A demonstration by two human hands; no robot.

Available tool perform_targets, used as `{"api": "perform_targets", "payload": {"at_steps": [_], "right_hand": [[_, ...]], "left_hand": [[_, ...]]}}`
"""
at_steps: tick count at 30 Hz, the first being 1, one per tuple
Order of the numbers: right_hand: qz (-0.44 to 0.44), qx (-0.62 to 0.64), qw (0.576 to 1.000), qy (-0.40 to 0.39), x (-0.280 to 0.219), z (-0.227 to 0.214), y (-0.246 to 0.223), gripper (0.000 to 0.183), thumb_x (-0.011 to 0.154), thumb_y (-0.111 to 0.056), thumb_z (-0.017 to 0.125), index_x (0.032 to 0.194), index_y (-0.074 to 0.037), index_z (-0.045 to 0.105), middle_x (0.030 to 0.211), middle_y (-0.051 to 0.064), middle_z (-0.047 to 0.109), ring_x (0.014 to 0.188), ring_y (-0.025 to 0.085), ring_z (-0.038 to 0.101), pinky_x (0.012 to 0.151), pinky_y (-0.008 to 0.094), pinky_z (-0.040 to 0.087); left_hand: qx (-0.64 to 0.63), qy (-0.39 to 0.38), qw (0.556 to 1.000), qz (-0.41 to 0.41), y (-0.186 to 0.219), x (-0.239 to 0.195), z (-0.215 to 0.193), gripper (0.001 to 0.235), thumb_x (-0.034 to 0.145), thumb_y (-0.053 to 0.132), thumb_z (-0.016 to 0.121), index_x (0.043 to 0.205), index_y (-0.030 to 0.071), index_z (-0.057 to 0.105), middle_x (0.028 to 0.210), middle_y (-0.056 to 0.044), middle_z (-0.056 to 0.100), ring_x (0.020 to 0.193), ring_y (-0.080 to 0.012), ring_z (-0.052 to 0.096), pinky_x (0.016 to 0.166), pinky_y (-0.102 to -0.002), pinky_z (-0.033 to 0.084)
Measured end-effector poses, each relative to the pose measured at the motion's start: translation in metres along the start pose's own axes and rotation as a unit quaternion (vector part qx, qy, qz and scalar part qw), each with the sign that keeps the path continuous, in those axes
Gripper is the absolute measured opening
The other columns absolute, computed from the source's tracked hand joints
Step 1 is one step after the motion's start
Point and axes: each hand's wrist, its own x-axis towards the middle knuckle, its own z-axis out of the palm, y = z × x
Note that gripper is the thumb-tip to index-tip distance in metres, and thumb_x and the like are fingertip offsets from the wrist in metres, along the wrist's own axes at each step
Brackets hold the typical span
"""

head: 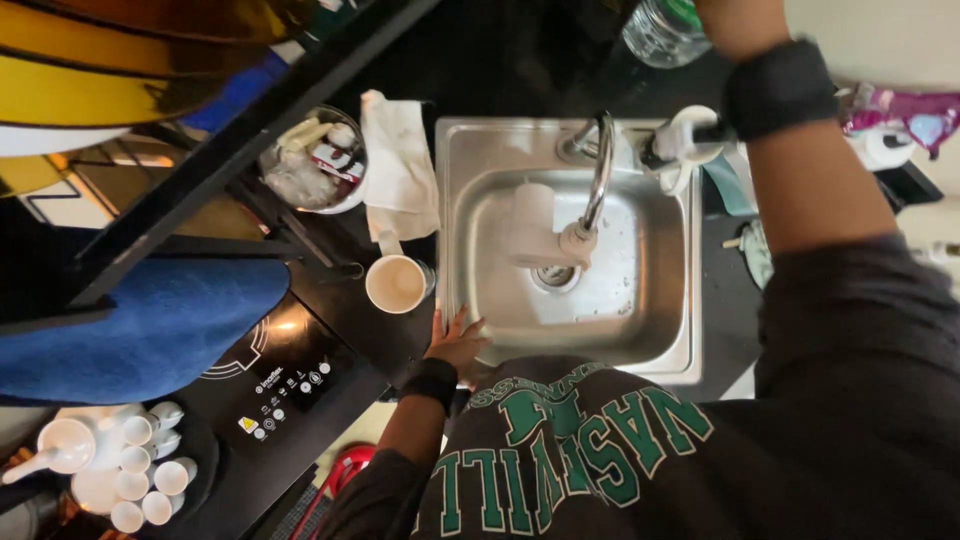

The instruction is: The person washes several mugs and a small container in a kitchen sink using a sponge and running water. They rinse each item thoroughly and place the clean mugs on a dish rack above the sink. Finally, they wipe the countertop with a cloth.

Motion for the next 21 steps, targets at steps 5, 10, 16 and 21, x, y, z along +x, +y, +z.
{"api": "perform_targets", "payload": {"at_steps": [5, 10, 16, 21], "right_hand": [[0.094, 0.209, 0.973, -0.01, -0.074, 0.026, 0.012, 0.042, 0.103, 0.003, 0.058, 0.144, -0.001, 0.061, 0.115, 0.013, 0.069, 0.096, 0.017, 0.07, 0.086, 0.032, 0.057], [0.075, 0.001, 0.997, -0.012, -0.111, 0.039, 0.001, 0.05, 0.092, -0.008, 0.08, 0.137, 0.003, 0.062, 0.122, 0.022, 0.066, 0.104, 0.031, 0.07, 0.089, 0.041, 0.057], [0.141, -0.216, 0.966, 0.01, -0.158, 0.076, 0.015, 0.059, 0.075, -0.018, 0.09, 0.126, 0.0, 0.067, 0.118, 0.028, 0.055, 0.105, 0.046, 0.058, 0.091, 0.051, 0.052], [0.13, -0.217, 0.96, 0.117, -0.132, 0.086, -0.015, 0.051, 0.08, -0.012, 0.086, 0.127, -0.004, 0.069, 0.117, 0.023, 0.056, 0.103, 0.043, 0.059, 0.086, 0.048, 0.053]], "left_hand": [[0.033, -0.051, 0.997, -0.042, 0.048, -0.04, -0.087, 0.114, 0.046, 0.045, 0.098, 0.149, 0.031, 0.051, 0.17, 0.003, 0.021, 0.159, -0.0354, -0.009, 0.114, -0.079, -0.013], [0.03, -0.058, 0.997, -0.031, 0.045, -0.038, -0.082, 0.115, 0.047, 0.048, 0.098, 0.149, 0.03, 0.05, 0.17, 0.003, 0.02, 0.157, -0.0371, -0.012, 0.112, -0.081, -0.011], [0.026, -0.06, 0.997, -0.035, 0.044, -0.036, -0.084, 0.112, 0.048, 0.047, 0.098, 0.149, 0.03, 0.051, 0.169, 0.002, 0.021, 0.158, -0.0375, -0.011, 0.112, -0.08, -0.012], [0.018, -0.054, 0.997, -0.054, 0.051, -0.041, -0.096, 0.11, 0.047, 0.043, 0.096, 0.148, 0.033, 0.052, 0.169, 0.004, 0.023, 0.159, -0.0363, -0.008, 0.115, -0.079, -0.013]]}}
